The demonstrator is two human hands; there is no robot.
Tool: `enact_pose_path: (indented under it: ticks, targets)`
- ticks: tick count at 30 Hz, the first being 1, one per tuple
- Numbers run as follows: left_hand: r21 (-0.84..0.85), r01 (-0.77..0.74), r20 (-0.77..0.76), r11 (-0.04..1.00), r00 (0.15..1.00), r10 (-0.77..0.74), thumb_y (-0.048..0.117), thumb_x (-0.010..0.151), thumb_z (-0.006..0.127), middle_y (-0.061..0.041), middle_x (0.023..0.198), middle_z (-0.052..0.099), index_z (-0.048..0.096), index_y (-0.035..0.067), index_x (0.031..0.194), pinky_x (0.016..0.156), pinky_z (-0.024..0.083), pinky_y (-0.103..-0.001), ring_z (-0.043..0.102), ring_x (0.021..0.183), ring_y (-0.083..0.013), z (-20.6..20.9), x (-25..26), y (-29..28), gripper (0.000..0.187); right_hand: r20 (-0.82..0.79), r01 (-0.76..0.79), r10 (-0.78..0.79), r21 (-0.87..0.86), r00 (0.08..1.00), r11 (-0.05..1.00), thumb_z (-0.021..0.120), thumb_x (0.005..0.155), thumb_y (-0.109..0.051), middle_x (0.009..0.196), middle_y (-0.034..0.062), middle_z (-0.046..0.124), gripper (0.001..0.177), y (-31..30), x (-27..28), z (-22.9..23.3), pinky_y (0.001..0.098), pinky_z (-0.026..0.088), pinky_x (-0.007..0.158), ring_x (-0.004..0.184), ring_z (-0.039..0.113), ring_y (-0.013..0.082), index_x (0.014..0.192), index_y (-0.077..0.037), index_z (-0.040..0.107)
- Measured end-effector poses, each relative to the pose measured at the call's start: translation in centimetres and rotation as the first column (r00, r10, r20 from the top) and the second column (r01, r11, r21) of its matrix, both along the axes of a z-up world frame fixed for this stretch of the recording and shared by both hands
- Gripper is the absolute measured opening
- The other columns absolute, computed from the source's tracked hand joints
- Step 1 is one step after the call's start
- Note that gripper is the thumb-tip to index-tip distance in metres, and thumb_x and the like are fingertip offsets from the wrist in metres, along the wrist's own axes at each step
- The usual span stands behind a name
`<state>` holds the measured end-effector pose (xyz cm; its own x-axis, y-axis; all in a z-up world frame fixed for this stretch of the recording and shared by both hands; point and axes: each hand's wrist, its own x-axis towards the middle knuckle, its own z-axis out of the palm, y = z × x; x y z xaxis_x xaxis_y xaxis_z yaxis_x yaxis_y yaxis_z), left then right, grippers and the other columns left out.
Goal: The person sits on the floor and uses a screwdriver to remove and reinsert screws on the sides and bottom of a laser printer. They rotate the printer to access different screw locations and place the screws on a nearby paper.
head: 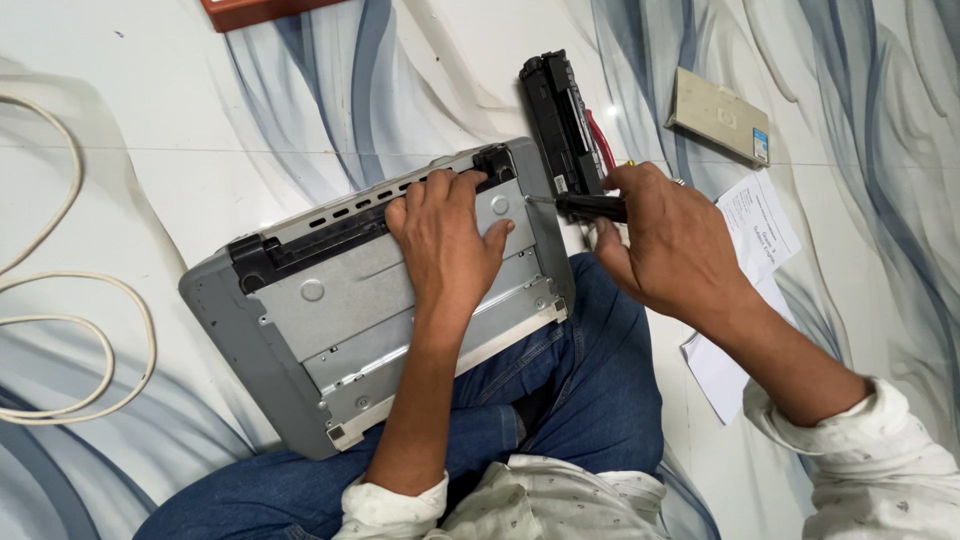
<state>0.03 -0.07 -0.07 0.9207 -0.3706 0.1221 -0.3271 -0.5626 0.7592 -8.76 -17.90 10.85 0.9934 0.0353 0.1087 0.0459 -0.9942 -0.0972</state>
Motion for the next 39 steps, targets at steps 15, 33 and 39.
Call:
enact_pose_path:
  ticks: [15,33,39]
  targets:
    - [-0.019,0.007,0.021,1.000,1.000,-0.006,0.027,0.066,0.093,-0.009,0.105,0.064,0.073,0.006,0.116,0.091,0.033,-0.041,0.055,0.100,-0.0263,-0.1,-0.1,0.1,0.058,-0.101,0.128,-0.148,-0.183,0.984,0.975,0.070,0.099,-0.038,0.087,0.0098,0.064,0.037,-0.7,0.5,-0.2,0.0428,0.049,0.060,0.069,0.065,0.0300,0.118,-0.008,0.059]
    - [-0.006,0.003,0.023,1.000,1.000,-0.003,0.027,0.065,0.094,-0.009,0.106,0.065,0.073,0.006,0.117,0.092,0.033,-0.040,0.056,0.098,-0.0252,-0.3,0.0,0.0,0.059,-0.331,0.169,-0.227,-0.195,0.916,0.966,0.053,0.105,-0.039,0.087,0.0152,0.070,0.039,0.4,1.4,1.0,0.0440,0.054,0.065,0.072,0.069,0.0308,0.117,-0.003,0.050]
    - [-0.005,0.003,0.007,1.000,1.000,-0.003,0.027,0.066,0.093,-0.009,0.106,0.065,0.073,0.008,0.117,0.093,0.033,-0.040,0.056,0.099,-0.0253,-0.3,0.0,-0.1,0.058,-0.076,0.030,-0.036,-0.073,0.996,0.997,0.061,0.100,-0.032,0.093,0.0200,0.068,0.037,0.1,1.0,0.7,0.0449,0.052,0.063,0.072,0.066,0.0328,0.115,0.001,0.051]
